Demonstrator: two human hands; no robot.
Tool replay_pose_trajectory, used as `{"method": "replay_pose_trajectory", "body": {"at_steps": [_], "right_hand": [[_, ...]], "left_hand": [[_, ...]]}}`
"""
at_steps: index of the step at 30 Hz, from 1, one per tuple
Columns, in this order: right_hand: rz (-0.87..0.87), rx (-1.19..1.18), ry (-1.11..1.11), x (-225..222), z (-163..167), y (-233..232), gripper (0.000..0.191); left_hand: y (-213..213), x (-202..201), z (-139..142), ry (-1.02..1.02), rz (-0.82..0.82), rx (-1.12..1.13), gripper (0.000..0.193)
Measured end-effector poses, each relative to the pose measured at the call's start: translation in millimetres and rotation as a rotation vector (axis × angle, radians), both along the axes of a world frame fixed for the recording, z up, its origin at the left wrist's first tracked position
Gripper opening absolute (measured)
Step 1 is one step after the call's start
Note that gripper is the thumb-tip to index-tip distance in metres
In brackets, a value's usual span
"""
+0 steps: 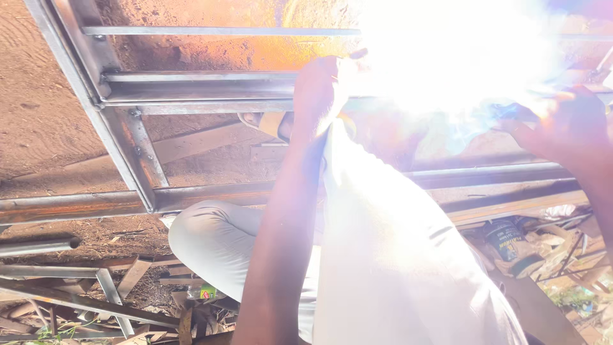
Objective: The person welds metal bars onto a rectangular metal frame using a handheld welding tool. They position the bars, weld them in place, and reposition the frame to access different sections.
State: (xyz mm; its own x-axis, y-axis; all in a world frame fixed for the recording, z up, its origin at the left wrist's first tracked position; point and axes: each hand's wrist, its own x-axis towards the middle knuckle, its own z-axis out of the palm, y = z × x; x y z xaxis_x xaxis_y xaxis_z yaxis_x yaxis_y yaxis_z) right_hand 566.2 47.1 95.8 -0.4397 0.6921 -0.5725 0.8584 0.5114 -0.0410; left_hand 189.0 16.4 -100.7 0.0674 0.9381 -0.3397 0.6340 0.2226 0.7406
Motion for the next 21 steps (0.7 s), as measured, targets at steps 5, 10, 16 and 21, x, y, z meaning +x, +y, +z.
{"method": "replay_pose_trajectory", "body": {"at_steps": [5,10,16,21], "right_hand": [[-0.138,-0.046,0.303,-32,25,15,0.055],[-0.177,-0.129,0.196,-78,29,23,0.057],[-0.11,-0.208,0.164,-122,0,16,0.061],[-0.046,-0.177,0.252,-132,-17,10,0.062]], "left_hand": [[6,-19,4,-0.016,-0.089,-0.016,0.032],[7,-107,21,0.177,-0.102,-0.094,0.029],[-7,-147,31,0.237,0.047,0.039,0.013],[0,-136,22,0.254,0.167,-0.054,0.008]]}}
